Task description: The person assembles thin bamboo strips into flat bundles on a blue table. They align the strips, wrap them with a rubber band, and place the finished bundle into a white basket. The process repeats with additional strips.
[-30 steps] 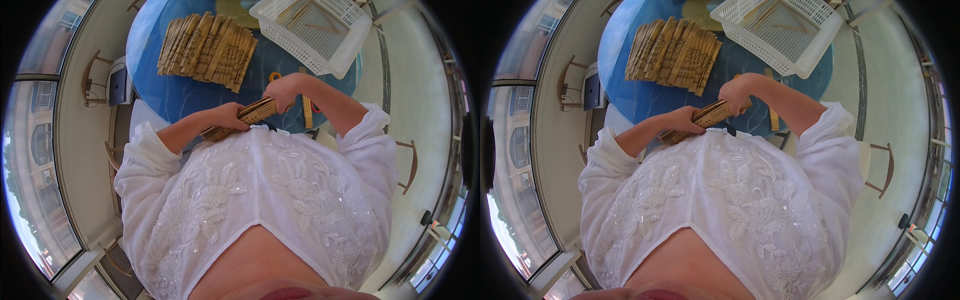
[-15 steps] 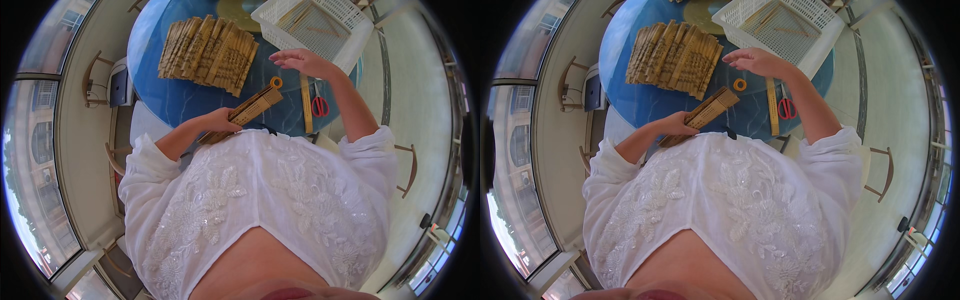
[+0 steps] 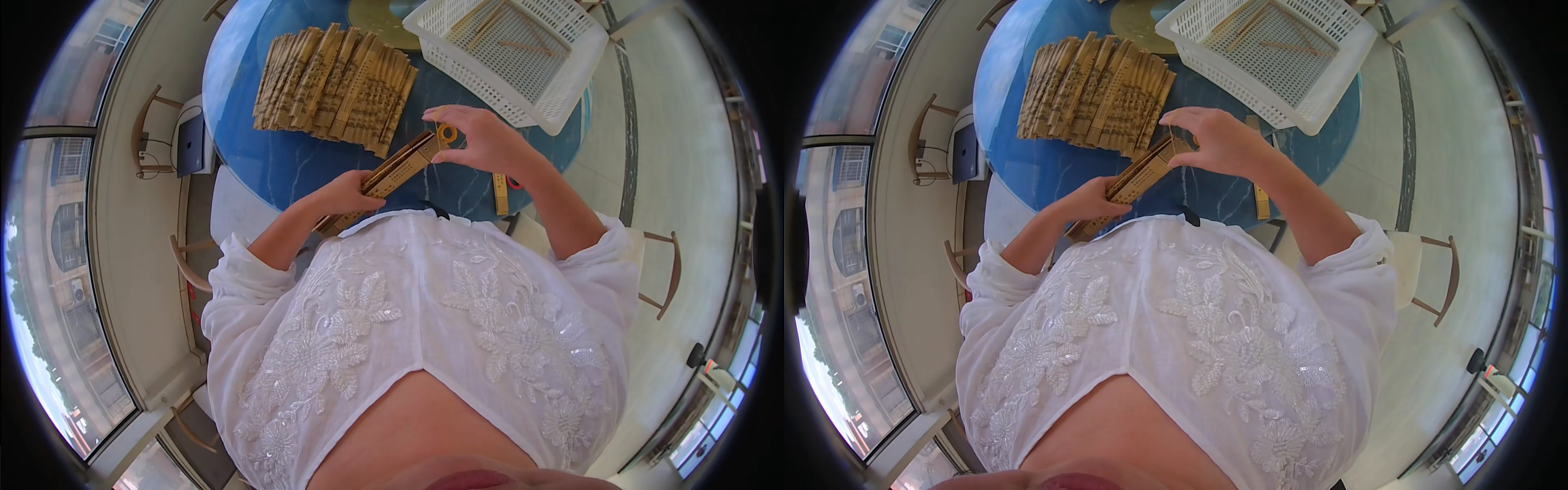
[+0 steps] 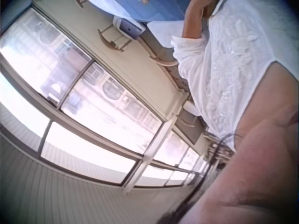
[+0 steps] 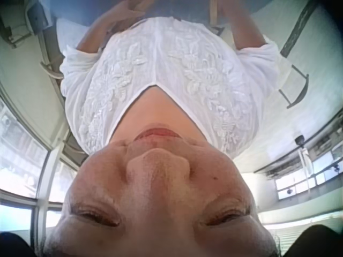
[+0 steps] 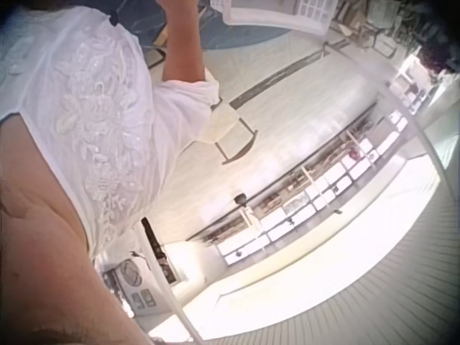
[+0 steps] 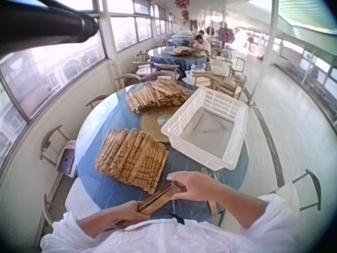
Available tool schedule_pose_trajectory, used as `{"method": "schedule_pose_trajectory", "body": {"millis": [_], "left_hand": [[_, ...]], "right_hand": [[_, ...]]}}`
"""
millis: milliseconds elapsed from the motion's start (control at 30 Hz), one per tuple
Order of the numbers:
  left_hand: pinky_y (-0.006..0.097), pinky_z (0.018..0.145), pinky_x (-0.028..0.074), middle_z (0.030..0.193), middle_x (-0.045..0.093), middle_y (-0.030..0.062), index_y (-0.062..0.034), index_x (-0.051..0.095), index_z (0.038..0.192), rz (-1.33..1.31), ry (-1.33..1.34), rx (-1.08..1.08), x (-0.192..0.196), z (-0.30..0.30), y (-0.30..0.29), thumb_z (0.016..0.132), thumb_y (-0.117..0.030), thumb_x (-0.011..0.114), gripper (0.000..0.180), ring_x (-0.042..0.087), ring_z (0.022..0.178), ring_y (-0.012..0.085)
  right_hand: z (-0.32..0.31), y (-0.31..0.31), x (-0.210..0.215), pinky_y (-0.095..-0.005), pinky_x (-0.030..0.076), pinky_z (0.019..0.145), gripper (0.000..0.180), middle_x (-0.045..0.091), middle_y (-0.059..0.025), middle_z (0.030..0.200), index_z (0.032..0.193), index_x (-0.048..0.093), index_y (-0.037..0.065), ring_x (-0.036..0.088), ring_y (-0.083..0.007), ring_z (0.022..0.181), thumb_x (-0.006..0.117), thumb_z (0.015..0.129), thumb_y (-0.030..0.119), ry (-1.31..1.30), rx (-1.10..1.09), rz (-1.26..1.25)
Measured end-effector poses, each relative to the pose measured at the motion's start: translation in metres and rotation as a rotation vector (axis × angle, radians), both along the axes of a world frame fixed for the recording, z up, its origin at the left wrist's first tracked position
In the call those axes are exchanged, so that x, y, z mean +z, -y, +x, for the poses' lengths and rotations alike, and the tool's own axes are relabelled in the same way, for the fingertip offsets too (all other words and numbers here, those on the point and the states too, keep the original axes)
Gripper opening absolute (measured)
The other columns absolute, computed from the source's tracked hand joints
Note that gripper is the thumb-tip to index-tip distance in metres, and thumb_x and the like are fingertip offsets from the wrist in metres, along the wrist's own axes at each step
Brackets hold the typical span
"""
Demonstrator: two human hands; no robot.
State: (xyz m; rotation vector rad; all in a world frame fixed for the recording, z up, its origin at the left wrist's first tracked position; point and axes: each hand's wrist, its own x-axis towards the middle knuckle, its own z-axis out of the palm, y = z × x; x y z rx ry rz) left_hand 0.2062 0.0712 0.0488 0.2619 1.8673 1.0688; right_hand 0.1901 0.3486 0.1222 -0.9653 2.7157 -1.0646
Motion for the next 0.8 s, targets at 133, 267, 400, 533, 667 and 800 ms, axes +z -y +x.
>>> {"method": "schedule_pose_trajectory", "body": {"millis": [133,267,400,533,667,800], "left_hand": [[0.028,0.075,0.048,0.091,0.064,0.0064,0.0012,0.058,0.11,-0.007,-0.17,-0.033,0.011,0.005,-0.006,0.076,-0.019,0.071,0.042,0.059,0.08,0.0145],[0.027,0.076,0.047,0.092,0.064,0.0066,0.0008,0.057,0.112,-0.048,-0.253,-0.086,0.031,0.004,-0.008,0.077,-0.018,0.07,0.042,0.058,0.08,0.0135],[0.027,0.078,0.046,0.093,0.064,0.0062,0.0008,0.057,0.113,0.061,-0.265,-0.024,0.025,0.008,-0.002,0.077,-0.016,0.07,0.041,0.057,0.081,0.0126],[0.026,0.079,0.046,0.094,0.064,0.0059,0.0008,0.057,0.112,0.255,-0.162,0.055,0.027,0.019,-0.004,0.077,-0.014,0.07,0.04,0.057,0.084,0.0119],[0.025,0.081,0.046,0.097,0.063,0.0042,0.002,0.056,0.114,0.291,-0.109,0.059,0.032,0.024,-0.004,0.077,-0.015,0.071,0.043,0.056,0.086,0.0098],[0.026,0.076,0.047,0.09,0.063,0.0047,0.0003,0.058,0.107,0.331,-0.076,0.139,0.032,0.024,-0.002,0.078,-0.014,0.069,0.034,0.058,0.08,0.011]], "right_hand": [[0.0,0.012,0.003,-0.0363,0.049,0.081,0.046,0.061,-0.0134,0.106,0.106,0.056,0.003,0.061,-0.0319,0.094,0.076,0.069,0.02,0.081,0.055,0.066],[0.003,0.02,0.013,-0.0365,0.049,0.078,0.041,0.06,-0.0118,0.099,0.1,0.054,0.003,0.061,-0.0309,0.09,0.076,0.069,0.018,0.199,0.072,0.134],[0.006,0.022,0.015,-0.0338,0.048,0.077,0.043,0.06,-0.0095,0.096,0.101,0.052,0.005,0.061,-0.0264,0.087,0.078,0.068,0.015,0.186,0.109,0.039],[0.009,0.024,0.026,-0.0332,0.048,0.077,0.054,0.06,-0.0088,0.095,0.108,0.045,0.007,0.061,-0.0201,0.085,0.08,0.068,0.011,0.445,0.109,-0.196],[0.017,0.026,0.011,-0.0314,0.05,0.07,0.064,0.062,-0.0119,0.093,0.114,0.039,0.008,0.063,-0.0163,0.082,0.082,0.067,0.013,0.598,-0.01,-0.462],[0.036,0.036,-0.015,-0.0262,0.049,0.062,0.064,0.062,-0.0095,0.087,0.116,0.037,0.01,0.062,-0.0115,0.074,0.08,0.07,0.013,0.764,-0.22,-0.765]]}}
